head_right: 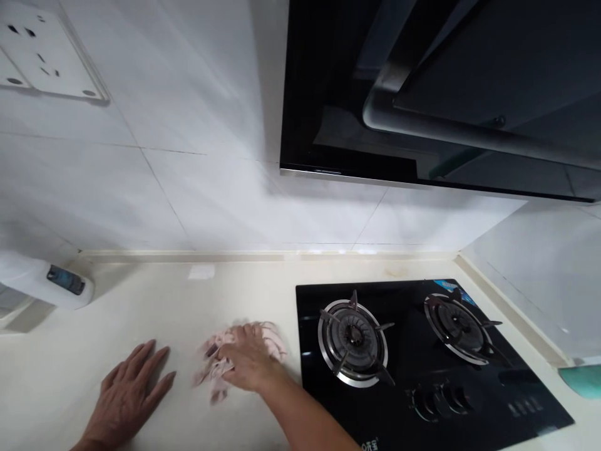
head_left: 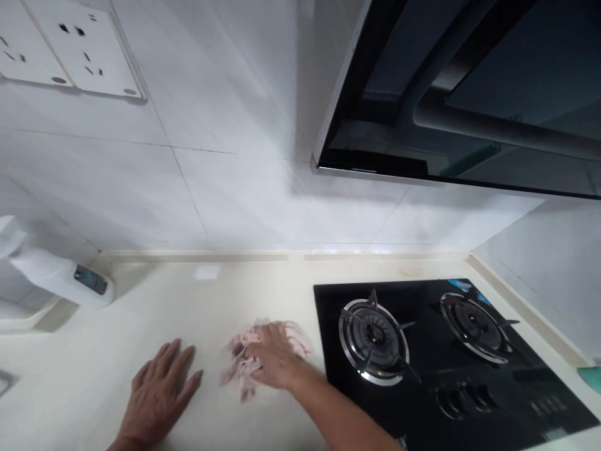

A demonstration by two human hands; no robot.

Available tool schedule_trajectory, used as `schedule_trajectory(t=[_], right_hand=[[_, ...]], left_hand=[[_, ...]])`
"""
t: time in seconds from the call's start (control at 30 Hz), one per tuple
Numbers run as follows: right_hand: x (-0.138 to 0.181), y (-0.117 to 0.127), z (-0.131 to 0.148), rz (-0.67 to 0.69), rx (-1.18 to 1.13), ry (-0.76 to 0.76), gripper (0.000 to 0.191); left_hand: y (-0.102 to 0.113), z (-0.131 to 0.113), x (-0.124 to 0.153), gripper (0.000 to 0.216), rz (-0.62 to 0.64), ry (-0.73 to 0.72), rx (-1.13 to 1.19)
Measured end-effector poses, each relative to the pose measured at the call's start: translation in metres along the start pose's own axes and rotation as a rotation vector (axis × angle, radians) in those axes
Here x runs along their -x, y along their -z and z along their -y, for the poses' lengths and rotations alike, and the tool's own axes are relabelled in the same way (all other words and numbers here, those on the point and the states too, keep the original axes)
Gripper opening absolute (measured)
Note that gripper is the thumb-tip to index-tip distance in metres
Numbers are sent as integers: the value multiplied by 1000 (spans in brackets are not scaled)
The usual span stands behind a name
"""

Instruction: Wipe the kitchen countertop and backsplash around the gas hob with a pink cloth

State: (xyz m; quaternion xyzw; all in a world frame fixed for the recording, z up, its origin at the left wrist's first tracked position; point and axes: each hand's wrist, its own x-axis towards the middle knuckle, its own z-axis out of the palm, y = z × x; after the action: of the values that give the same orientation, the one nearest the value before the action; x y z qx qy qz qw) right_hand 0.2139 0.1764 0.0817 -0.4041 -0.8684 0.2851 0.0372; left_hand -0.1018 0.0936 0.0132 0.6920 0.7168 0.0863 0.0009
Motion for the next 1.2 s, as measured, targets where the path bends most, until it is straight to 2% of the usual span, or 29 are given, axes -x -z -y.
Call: schedule_trajectory(t=[0.13,0.23,0.3,0.4,0.47,0.53,0.6,0.7,0.83,0.93,1.03,1.2], right_hand=[[17,-26,20,-11,-41,14,34],[23,-25,14,-41,-95,19,29],[25,-9,-1,-109,-142,-28,26],[26,35,-34,-235,-141,-184,31],[23,63,-54,-289,-46,-315,33],[16,78,-67,-301,84,-429,36],[5,74,-69,-263,196,-469,46],[-6,44,-50,-212,250,-414,51],[4,-6,-7,-176,175,-217,46],[16,-30,13,-124,141,-39,44],[11,-26,7,-122,131,-26,43],[-14,20,-24,-247,170,-408,40]], left_hand=[[0,0,0,66,-7,-6,-3],[2,0,0,65,0,-8,-3],[3,-1,1,64,0,-5,-6],[4,-3,1,65,0,-3,-5],[4,-4,2,67,7,-4,3],[4,-4,2,67,5,-8,10],[4,-4,2,65,-9,-13,13],[3,-3,2,63,-22,-19,16],[2,-2,3,62,-26,-16,22],[1,-1,3,63,-34,-16,29],[1,0,2,65,-22,-14,28],[3,-1,1,64,-11,-2,29]])
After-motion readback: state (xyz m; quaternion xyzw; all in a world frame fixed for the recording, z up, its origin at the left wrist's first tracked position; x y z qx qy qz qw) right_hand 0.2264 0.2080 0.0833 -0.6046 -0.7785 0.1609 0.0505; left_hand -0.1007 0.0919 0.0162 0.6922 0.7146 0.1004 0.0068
